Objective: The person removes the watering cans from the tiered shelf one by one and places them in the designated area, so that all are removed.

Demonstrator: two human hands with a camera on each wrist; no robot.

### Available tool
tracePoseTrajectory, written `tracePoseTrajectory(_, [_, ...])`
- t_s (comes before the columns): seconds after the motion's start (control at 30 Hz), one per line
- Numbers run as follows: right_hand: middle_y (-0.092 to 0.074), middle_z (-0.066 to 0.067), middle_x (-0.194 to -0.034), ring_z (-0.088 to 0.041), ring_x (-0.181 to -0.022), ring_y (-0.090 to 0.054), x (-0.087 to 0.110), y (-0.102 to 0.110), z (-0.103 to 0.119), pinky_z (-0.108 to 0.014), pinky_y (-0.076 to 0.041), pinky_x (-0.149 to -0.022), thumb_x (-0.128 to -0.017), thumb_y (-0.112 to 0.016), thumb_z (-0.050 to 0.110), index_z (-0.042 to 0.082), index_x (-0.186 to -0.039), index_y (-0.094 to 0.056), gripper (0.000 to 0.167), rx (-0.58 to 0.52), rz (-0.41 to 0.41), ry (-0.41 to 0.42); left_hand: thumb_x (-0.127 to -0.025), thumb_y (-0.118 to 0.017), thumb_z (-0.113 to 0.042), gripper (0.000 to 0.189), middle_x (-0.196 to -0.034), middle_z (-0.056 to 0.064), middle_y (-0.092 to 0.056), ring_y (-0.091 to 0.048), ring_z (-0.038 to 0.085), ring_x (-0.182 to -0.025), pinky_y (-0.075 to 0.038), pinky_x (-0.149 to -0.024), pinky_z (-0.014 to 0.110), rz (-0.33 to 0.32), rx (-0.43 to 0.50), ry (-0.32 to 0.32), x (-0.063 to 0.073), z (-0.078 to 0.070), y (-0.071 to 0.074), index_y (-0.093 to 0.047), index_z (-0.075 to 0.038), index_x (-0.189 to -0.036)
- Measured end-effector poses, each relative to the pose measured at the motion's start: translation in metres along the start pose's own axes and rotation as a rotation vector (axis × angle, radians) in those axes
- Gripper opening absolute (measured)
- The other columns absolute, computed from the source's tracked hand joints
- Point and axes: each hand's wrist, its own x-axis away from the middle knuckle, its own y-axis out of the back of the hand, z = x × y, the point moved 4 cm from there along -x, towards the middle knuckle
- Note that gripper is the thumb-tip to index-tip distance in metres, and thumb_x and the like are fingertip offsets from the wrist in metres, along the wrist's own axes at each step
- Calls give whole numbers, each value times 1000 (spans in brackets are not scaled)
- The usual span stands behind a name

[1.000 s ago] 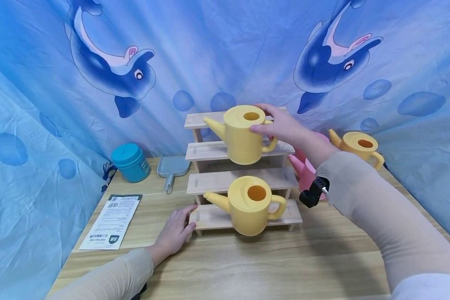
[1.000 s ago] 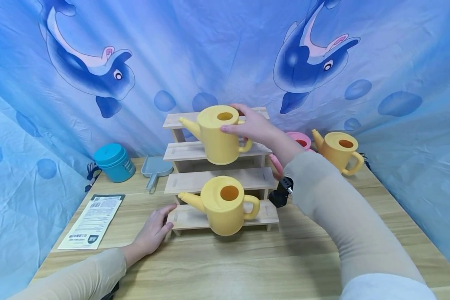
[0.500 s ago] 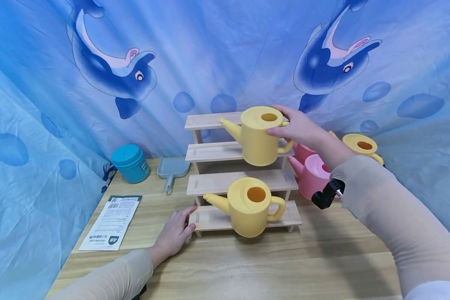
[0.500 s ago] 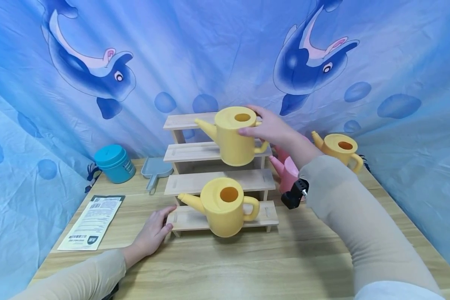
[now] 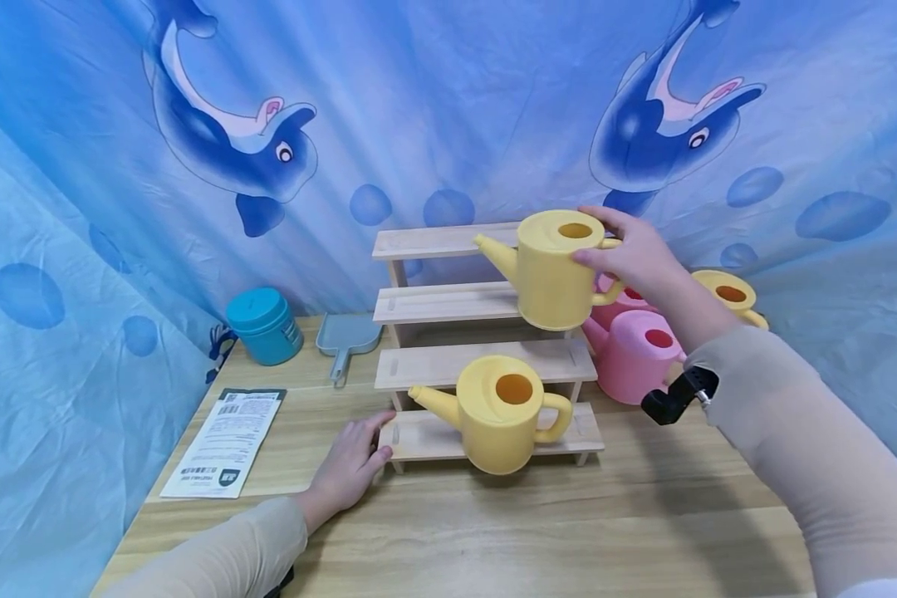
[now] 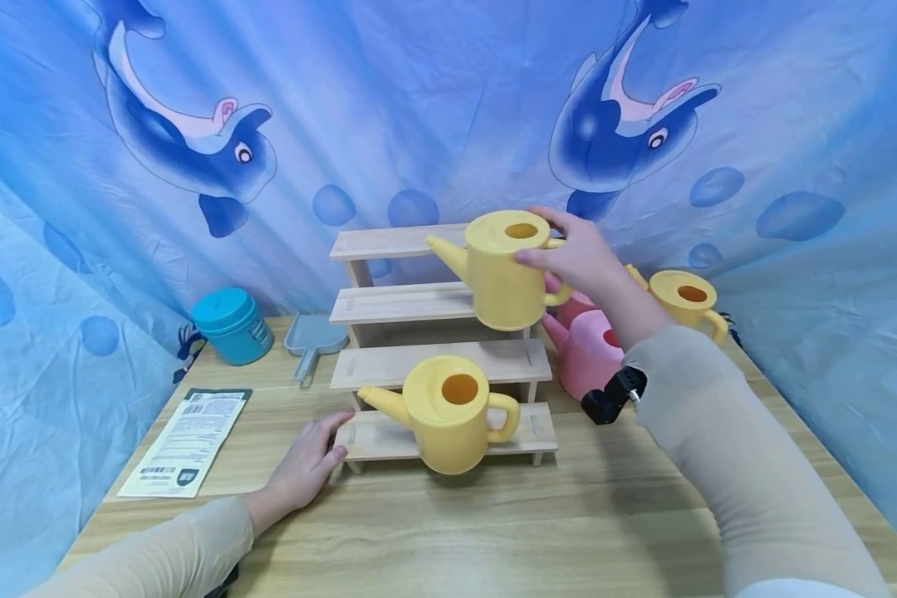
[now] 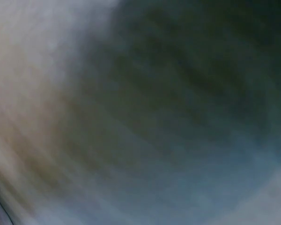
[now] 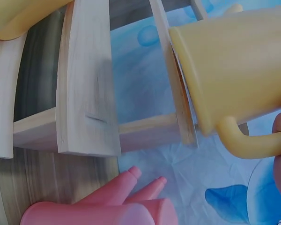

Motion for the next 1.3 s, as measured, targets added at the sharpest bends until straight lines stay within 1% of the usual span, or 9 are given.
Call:
tracePoseTrajectory(0.13, [-47,-9,-133,-24,-100,-47,5,10,-7,-28,-47,-70,-85,-66,38,29,-146,-34,69,-25,-53,-11,-95,-49,-27,46,-120,8,-54,-46,22,-98,-37,-84,43,-1,4,3,0,-1,0,-40,-13,-138])
tracePoseTrajectory(0.37, [-47,-5,-124,-17,-85,-46,15,29,-21,-22,-43,-63,-87,-66,30,28,-144,-38,64,-194,-105,-28,-95,-49,-28,46,-117,7,-55,-46,22,-97,-38,-83,43,-4,-3,2,0,0,0,-41,-12,-138])
tracePoseTrajectory(0.63, [-49,-2,-113,-13,-65,-43,27,52,-35,-21,-40,-55,-85,-68,29,22,-145,-38,66,-212,-171,-33,-95,-49,-27,46,-112,6,-55,-45,20,-94,-37,-81,42,-13,-6,-13,0,0,0,-42,-10,-137])
tracePoseTrajectory(0.8, [-50,2,-113,-12,-66,-44,34,66,-49,-20,-39,-55,-84,-69,27,20,-145,-37,69,-243,-200,-49,-95,-49,-28,46,-111,5,-54,-44,20,-92,-37,-80,41,-12,-13,-16,0,-1,0,-41,-11,-137])
tracePoseTrajectory(0.97, [-51,2,-111,-12,-60,-42,39,80,-61,-21,-38,-51,-83,-71,22,23,-143,-41,67,-338,-233,-65,-95,-49,-28,46,-110,5,-55,-45,20,-93,-37,-81,41,-14,-15,-4,2,1,0,-41,-12,-138])
tracePoseTrajectory(1.03, [-51,1,-110,-13,-58,-41,42,85,-66,-21,-37,-50,-81,-72,20,24,-141,-44,66,-404,-248,-77,-95,-49,-28,47,-111,5,-54,-45,20,-94,-37,-81,41,-10,-12,2,2,1,0,-40,-13,-138])
tracePoseTrajectory(1.13, [-52,3,-110,-12,-60,-43,48,94,-75,-21,-38,-50,-79,-74,21,25,-140,-46,67,-454,-283,-97,-95,-49,-28,47,-112,5,-54,-44,20,-94,-37,-82,42,2,-3,9,1,0,1,-40,-13,-138])
tracePoseTrajectory(1.23, [-57,5,-108,-10,-61,-46,55,104,-84,-20,-39,-50,-77,-76,17,22,-138,-49,67,-557,-322,-80,-95,-49,-28,46,-109,3,-54,-43,19,-92,-37,-81,41,16,1,15,1,0,1,-40,-14,-139])
tracePoseTrajectory(1.3, [-59,6,-107,-9,-61,-46,60,110,-89,-19,-38,-48,-76,-76,14,19,-138,-49,67,-604,-354,-43,-96,-49,-29,46,-107,2,-53,-42,18,-91,-36,-81,40,19,-2,18,0,0,1,-39,-15,-139])
